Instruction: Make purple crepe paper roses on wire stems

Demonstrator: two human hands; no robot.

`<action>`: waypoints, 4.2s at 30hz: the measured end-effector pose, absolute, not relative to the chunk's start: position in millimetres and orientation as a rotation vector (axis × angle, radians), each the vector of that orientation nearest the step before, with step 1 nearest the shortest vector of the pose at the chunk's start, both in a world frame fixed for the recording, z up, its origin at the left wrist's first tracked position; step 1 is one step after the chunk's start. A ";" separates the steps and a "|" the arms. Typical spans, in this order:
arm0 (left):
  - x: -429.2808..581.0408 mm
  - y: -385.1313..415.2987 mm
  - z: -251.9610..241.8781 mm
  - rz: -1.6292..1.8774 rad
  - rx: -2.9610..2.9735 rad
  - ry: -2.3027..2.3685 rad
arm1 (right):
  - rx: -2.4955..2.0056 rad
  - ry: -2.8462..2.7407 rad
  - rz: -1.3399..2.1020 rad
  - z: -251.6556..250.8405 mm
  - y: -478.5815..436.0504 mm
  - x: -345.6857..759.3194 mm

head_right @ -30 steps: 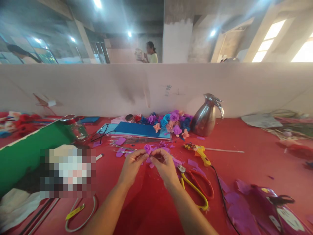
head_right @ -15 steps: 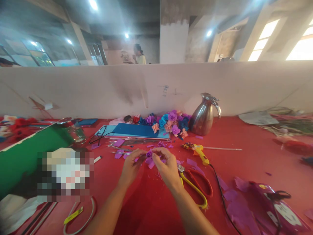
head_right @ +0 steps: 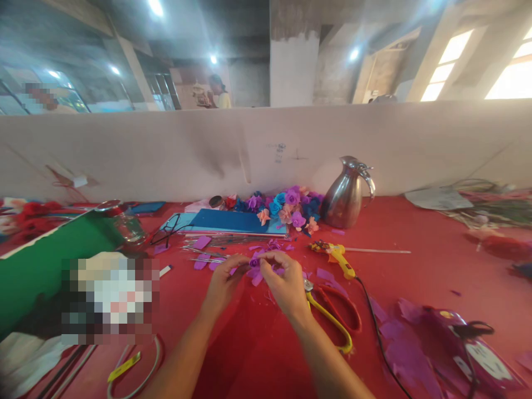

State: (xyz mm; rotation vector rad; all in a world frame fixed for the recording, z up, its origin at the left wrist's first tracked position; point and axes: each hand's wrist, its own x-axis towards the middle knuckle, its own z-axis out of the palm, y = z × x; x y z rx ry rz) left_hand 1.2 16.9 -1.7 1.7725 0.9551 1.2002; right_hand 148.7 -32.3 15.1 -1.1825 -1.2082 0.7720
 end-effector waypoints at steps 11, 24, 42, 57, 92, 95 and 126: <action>3.7 16.1 0.5 1.199 1.636 0.968 | -1.199 -1.161 0.738 17.5 -33.6 145.8; 6.7 14.2 5.0 1.249 1.481 0.947 | -1.183 -1.387 0.210 21.9 -40.0 146.0; 5.2 16.9 -4.2 1.309 1.709 0.990 | -1.269 -1.550 -0.113 13.3 -40.4 138.3; 5.6 13.9 -0.2 1.351 1.681 1.040 | -1.268 -1.522 -0.104 11.5 -40.8 133.2; 4.7 12.5 -0.7 1.219 1.380 0.833 | -1.247 -1.334 0.267 16.6 -40.3 133.7; 5.4 11.3 1.8 1.206 1.373 0.827 | -1.215 -1.306 0.441 16.7 -39.2 131.7; -28.6 40.9 -4.4 1.664 1.019 1.119 | -1.490 -1.561 0.444 -28.4 -16.2 148.3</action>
